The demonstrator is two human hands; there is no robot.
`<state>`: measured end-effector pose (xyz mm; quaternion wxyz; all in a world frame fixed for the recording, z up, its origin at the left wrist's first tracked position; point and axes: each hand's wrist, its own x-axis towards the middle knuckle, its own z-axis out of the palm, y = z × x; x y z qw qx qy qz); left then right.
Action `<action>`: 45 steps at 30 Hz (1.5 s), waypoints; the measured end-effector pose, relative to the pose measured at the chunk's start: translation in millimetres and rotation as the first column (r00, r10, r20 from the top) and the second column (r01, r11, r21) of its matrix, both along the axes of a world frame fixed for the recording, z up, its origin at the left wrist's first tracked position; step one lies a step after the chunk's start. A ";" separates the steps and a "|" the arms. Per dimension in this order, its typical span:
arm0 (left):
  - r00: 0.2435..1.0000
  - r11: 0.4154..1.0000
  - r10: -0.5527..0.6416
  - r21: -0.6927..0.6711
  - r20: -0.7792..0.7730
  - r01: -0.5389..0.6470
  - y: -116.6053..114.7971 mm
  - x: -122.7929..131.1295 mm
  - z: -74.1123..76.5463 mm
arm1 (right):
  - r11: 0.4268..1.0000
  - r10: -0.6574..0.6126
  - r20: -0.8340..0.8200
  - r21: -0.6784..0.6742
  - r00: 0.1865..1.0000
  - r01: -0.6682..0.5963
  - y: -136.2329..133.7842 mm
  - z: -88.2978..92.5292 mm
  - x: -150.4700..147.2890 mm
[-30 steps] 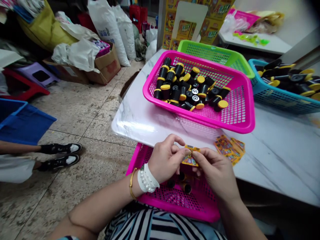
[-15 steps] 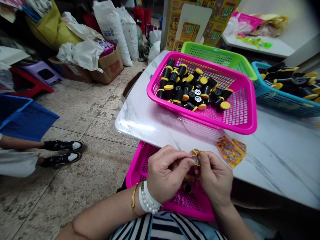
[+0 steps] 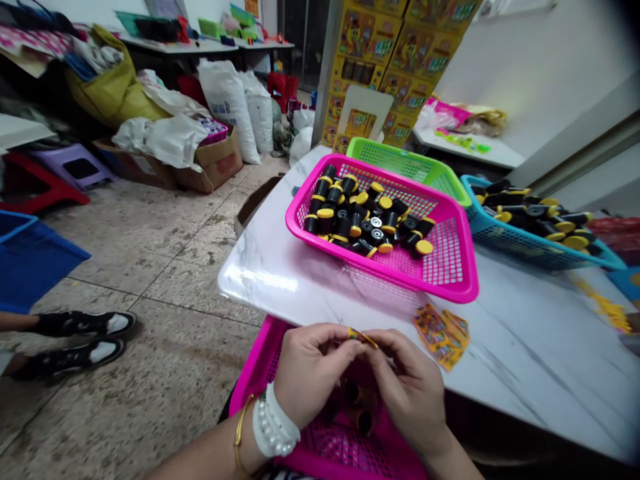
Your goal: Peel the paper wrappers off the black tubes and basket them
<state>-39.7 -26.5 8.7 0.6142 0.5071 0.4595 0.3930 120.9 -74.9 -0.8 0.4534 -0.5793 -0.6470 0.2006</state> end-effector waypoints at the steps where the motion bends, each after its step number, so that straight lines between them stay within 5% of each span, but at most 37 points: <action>1: 0.998 0.993 -0.057 -0.106 0.034 0.060 2.7 -1.3 -0.6 | 1.000 0.030 0.022 -0.010 0.999 -0.029 5.1 6.6 6.9; 3: 0.982 0.951 -0.149 -0.256 0.114 0.174 8.2 -3.9 -2.7 | 0.998 0.068 0.097 -0.008 0.993 -0.068 23.2 25.0 28.1; 5: 0.968 0.921 -0.176 -0.317 0.179 0.226 13.1 -6.3 -5.1 | 0.997 -0.033 0.266 0.082 0.963 0.011 53.4 46.8 57.0; 8: 0.948 0.903 -0.130 -0.360 0.289 0.234 19.1 -9.0 -7.4 | 0.958 -0.287 0.603 0.199 0.744 0.207 113.4 70.4 102.8; 10: 0.925 0.879 -0.083 -0.411 0.371 0.244 23.1 -10.5 -7.5 | 0.969 -0.166 0.748 0.004 0.643 0.246 150.8 74.0 126.3; 13: 0.881 0.822 -0.008 -0.498 0.474 0.275 29.5 -13.7 -7.2 | 0.967 -0.080 0.743 -0.103 0.664 0.231 178.0 68.9 141.6; 17: 0.821 0.782 0.065 -0.540 0.567 0.312 34.8 -18.3 -8.4 | 0.977 -0.121 0.603 -0.069 0.788 0.203 138.6 68.1 126.1; 19: 0.805 0.773 0.075 -0.544 0.588 0.325 35.2 -18.6 -9.3 | 0.991 -0.076 0.166 -0.098 0.983 0.093 97.3 69.1 107.4; 22: 0.793 0.764 0.069 -0.542 0.606 0.349 34.1 -15.8 -9.9 | 0.989 -0.036 -0.267 -0.147 0.963 -0.004 41.3 64.2 73.3; 25: 0.805 0.754 0.047 -0.550 0.592 0.360 32.5 -11.6 -9.5 | 0.975 0.007 -0.414 -0.200 0.910 -0.098 16.8 54.0 47.5; 35: 0.738 0.730 0.022 -0.515 0.675 0.449 28.0 -2.1 -7.7 | 0.938 -0.006 -0.401 -0.320 0.916 -0.134 22.6 47.0 41.4; 45: 0.757 0.733 0.031 -0.530 0.653 0.427 26.6 0.9 -9.5 | 0.980 0.015 -0.103 -0.196 0.995 -0.035 6.9 41.7 27.9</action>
